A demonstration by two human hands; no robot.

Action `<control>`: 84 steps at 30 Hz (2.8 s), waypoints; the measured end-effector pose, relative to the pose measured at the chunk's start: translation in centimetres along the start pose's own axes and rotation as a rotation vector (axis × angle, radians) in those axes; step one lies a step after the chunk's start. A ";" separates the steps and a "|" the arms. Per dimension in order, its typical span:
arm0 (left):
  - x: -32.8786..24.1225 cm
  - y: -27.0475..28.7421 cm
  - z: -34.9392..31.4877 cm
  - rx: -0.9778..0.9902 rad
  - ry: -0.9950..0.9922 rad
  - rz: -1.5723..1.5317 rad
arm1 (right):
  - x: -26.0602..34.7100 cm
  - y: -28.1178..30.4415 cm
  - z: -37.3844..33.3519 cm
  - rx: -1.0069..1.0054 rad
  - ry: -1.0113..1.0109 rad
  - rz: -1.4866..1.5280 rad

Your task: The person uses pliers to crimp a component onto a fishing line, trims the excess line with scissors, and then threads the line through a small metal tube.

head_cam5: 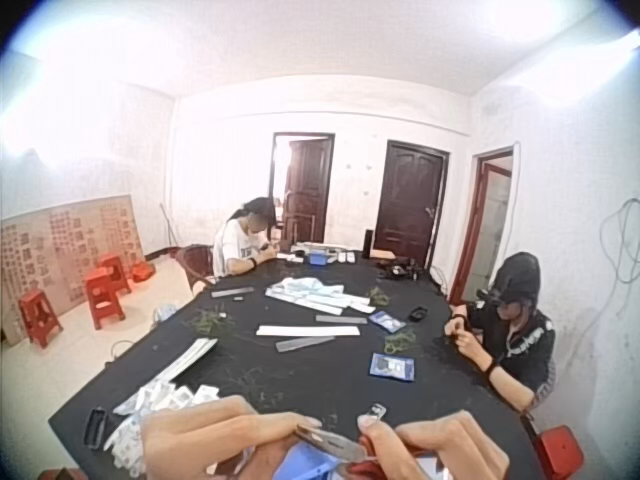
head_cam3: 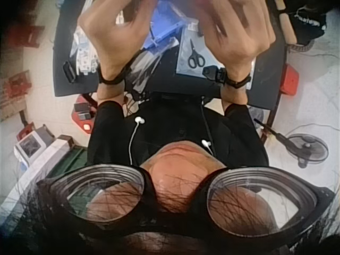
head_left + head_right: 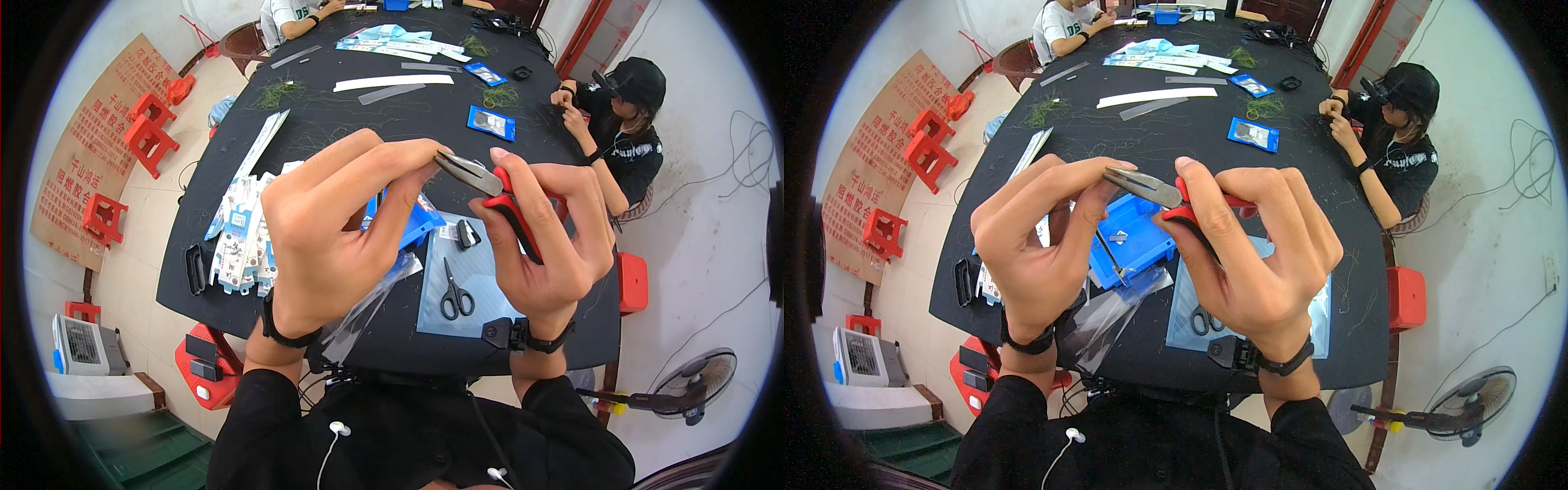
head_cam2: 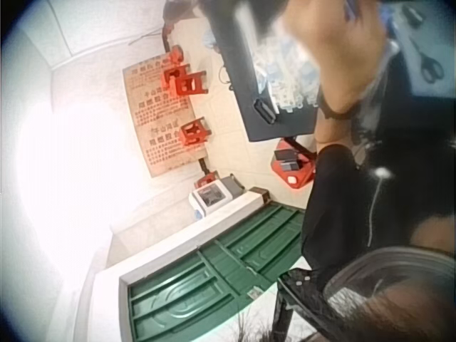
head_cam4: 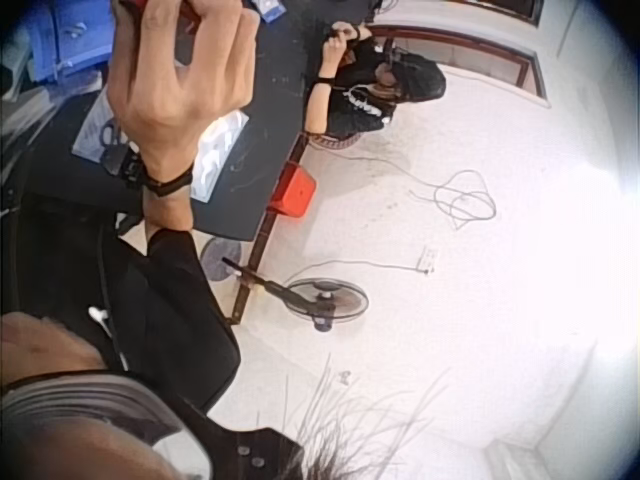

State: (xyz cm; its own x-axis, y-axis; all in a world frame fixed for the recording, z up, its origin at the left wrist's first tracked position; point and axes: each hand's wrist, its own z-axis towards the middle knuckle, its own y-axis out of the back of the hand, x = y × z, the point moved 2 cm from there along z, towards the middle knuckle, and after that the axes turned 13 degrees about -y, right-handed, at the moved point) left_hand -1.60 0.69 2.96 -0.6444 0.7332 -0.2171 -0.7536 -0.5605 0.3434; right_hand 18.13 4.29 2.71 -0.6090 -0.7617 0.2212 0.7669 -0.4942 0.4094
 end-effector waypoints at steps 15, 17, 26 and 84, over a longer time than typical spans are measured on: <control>0.3 -0.2 -0.1 -0.008 0.033 -0.002 | -0.2 -0.3 -0.1 0.001 0.008 0.004; 0.2 -0.1 -0.1 0.005 0.047 -0.010 | -0.2 -0.3 -0.1 0.008 -0.002 0.012; 0.3 -0.1 -0.2 0.006 0.054 -0.003 | -0.2 -0.2 -0.1 0.022 0.002 -0.015; 0.1 0.2 -0.2 -0.067 0.225 -0.374 | -1.2 0.2 -0.3 -0.012 -0.163 0.267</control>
State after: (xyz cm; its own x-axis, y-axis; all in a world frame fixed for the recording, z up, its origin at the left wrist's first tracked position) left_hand -1.84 0.62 2.79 -0.3319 0.7926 -0.5115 -0.9425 -0.3014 0.1446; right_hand 19.08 4.96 2.30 -0.4091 -0.7884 0.4594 0.9060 -0.2910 0.3073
